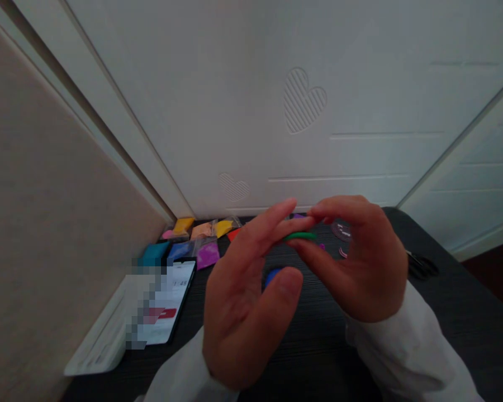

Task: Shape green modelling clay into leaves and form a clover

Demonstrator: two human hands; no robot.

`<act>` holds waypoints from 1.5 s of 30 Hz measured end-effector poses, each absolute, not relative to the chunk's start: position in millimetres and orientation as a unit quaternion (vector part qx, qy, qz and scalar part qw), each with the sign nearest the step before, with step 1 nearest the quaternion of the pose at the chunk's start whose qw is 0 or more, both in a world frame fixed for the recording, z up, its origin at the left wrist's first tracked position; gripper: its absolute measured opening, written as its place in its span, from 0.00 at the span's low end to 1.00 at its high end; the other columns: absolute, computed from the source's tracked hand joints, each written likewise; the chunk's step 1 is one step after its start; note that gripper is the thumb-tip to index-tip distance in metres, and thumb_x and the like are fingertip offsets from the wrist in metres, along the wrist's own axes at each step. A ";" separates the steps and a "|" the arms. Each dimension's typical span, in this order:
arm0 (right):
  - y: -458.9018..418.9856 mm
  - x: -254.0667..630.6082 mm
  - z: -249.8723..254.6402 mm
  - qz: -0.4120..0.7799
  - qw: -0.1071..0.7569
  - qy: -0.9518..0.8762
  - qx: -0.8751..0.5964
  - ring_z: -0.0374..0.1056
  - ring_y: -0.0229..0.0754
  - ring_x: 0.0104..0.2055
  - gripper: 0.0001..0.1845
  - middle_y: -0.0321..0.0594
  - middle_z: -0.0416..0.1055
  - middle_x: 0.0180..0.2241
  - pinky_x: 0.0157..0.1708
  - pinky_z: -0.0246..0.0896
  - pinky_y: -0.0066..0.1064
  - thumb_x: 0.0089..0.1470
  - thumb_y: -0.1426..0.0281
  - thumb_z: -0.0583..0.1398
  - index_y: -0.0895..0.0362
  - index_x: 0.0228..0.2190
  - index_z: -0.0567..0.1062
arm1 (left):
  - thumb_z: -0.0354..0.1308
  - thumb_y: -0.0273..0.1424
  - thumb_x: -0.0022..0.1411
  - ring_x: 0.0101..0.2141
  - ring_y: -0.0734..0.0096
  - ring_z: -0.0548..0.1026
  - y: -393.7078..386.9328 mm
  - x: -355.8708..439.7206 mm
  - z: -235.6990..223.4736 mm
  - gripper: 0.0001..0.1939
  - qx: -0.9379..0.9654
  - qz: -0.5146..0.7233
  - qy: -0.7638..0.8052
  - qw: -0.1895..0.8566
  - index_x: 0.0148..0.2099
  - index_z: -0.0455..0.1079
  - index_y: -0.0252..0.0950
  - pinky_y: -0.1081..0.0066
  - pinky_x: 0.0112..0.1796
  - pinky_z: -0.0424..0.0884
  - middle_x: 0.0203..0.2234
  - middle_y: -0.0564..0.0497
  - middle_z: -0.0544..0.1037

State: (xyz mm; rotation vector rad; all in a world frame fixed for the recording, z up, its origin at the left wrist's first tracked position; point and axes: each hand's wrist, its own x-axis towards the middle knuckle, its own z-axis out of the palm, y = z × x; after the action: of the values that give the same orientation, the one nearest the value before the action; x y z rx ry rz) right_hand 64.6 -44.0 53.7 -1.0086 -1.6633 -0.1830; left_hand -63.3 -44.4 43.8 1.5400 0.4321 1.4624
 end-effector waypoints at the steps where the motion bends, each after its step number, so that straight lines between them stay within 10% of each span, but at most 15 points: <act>1: -43.9 64.4 53.5 -0.070 0.565 -0.708 -0.419 0.64 0.37 0.36 0.17 0.35 0.68 0.32 0.36 0.61 0.32 0.41 0.71 0.62 0.53 0.36 0.65 | 0.49 0.31 0.57 0.49 0.59 0.64 -44.4 -62.6 43.8 0.21 0.624 0.597 0.170 0.474 0.53 0.57 0.39 0.55 0.52 0.56 0.46 0.47 0.70; 17: -41.8 60.9 48.9 0.061 0.630 -0.683 -0.364 0.63 0.36 0.35 0.13 0.36 0.66 0.31 0.36 0.59 0.32 0.41 0.81 0.61 0.59 0.32 0.69 | 0.52 0.20 0.54 0.37 0.74 0.73 -34.4 -66.0 49.2 0.23 0.590 0.624 0.290 0.422 0.51 0.59 0.42 0.76 0.38 0.72 0.34 0.54 0.75; 27: -38.3 78.0 56.1 0.108 0.490 -0.783 -0.368 0.62 0.34 0.39 0.19 0.37 0.67 0.35 0.39 0.58 0.28 0.44 0.75 0.61 0.60 0.41 0.67 | 0.55 0.22 0.52 0.34 0.70 0.75 -27.9 -73.5 51.1 0.24 0.623 0.588 0.330 0.397 0.52 0.57 0.39 0.73 0.33 0.75 0.37 0.49 0.74; 45: -44.7 79.3 57.4 0.158 0.495 -0.772 -0.366 0.63 0.33 0.37 0.16 0.36 0.69 0.35 0.37 0.57 0.26 0.46 0.75 0.60 0.57 0.40 0.69 | 0.59 0.20 0.47 0.33 0.74 0.74 -28.9 -90.1 56.0 0.29 0.721 0.540 0.298 0.317 0.51 0.59 0.42 0.75 0.34 0.74 0.33 0.53 0.74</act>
State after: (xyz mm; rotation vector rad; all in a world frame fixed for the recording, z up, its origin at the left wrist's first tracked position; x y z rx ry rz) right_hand 79.3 -44.7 57.4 -0.8871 -1.8708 0.3831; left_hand -90.1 -28.9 56.0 1.8976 0.7844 1.4216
